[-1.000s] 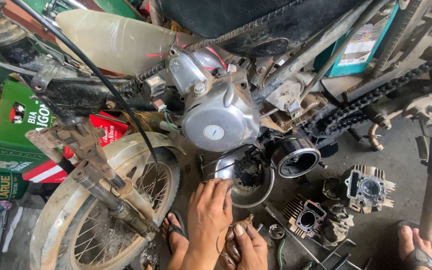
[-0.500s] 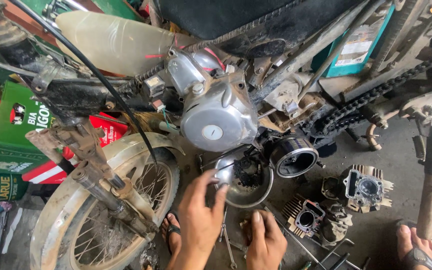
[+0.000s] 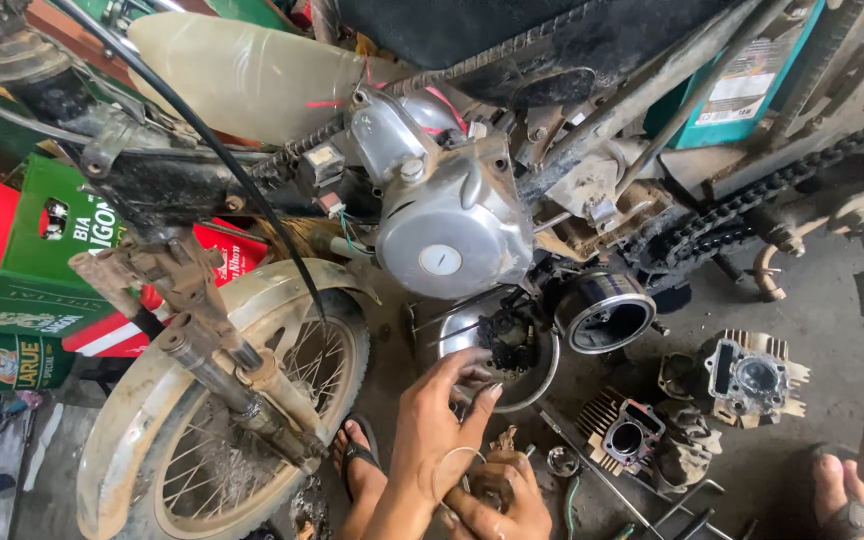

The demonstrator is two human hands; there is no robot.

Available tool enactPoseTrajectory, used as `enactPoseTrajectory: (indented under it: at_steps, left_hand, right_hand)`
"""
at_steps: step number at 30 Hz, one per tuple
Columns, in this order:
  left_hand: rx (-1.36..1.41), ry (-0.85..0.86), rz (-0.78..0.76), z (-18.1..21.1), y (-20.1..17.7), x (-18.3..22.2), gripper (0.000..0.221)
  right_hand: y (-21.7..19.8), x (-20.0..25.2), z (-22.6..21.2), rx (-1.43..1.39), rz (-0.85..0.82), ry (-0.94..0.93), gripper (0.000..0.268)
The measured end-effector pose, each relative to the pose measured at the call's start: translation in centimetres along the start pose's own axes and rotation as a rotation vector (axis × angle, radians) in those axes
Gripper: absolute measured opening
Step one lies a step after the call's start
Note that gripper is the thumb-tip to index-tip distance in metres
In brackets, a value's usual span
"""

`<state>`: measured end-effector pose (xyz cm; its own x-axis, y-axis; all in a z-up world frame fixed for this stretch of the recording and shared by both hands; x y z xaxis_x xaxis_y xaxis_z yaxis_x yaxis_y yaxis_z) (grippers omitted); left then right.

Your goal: The recorder is disassembling and inspecting motorcycle engine components, specifically removing the cylinder head and piston.

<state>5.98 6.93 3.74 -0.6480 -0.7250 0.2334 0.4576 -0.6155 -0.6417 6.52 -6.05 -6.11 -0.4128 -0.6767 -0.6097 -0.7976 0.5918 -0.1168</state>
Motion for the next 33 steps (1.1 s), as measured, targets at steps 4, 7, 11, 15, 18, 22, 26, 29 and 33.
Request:
enactPoseTrajectory:
  at_steps: [4, 7, 11, 15, 18, 22, 26, 29, 33]
  left_hand:
    - [-0.114, 0.097, 0.028, 1.1, -0.2, 0.1, 0.036]
    - [-0.153, 0.144, 0.046, 1.5, -0.3, 0.3, 0.035]
    - [-0.190, 0.152, 0.053, 1.7, -0.3, 0.4, 0.034]
    - [-0.216, 0.160, 0.059, 2.0, -0.4, 0.4, 0.034]
    - [-0.230, 0.166, 0.060, 2.3, -0.4, 0.3, 0.035]
    - [-0.211, 0.150, 0.053, 2.4, -0.2, 0.2, 0.034]
    - [-0.189, 0.142, 0.052, 2.3, -0.1, 0.2, 0.034]
    - [-0.174, 0.133, 0.052, 2.3, -0.1, 0.1, 0.034]
    - [-0.195, 0.162, 0.058, 2.3, -0.1, 0.1, 0.034]
  right_hand:
    - [-0.1, -0.3, -0.1, -0.025, 0.020, 0.060, 0.030]
    - [-0.1, -0.2, -0.1, -0.011, -0.004, 0.063, 0.030]
    - [-0.1, -0.5, -0.1, -0.032, -0.022, 0.078, 0.032]
    - [-0.3, -0.9, -0.3, -0.025, -0.019, 0.063, 0.031]
    - [-0.5, -1.0, -0.5, -0.038, -0.020, 0.053, 0.030]
    - [-0.6, -1.0, -0.4, -0.028, -0.022, 0.115, 0.026]
    - [-0.9, -1.3, -0.5, -0.037, -0.026, 0.124, 0.027]
    - [-0.9, -1.2, -0.4, -0.021, -0.006, 0.086, 0.026]
    - [-0.9, -1.3, -0.5, -0.008, -0.006, 0.091, 0.026]
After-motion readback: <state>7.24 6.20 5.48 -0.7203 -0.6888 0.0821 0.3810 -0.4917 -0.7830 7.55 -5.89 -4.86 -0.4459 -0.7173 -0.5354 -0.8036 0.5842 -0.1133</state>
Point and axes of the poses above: each hand's wrist, its own x-axis away from the middle knuckle, its own y-axis out of the palm, z = x × y, the point moved 6 cm from there along -x, towards the middle knuckle, and after that the axes turned 15 degrees about -z, right-handed, at the moved point
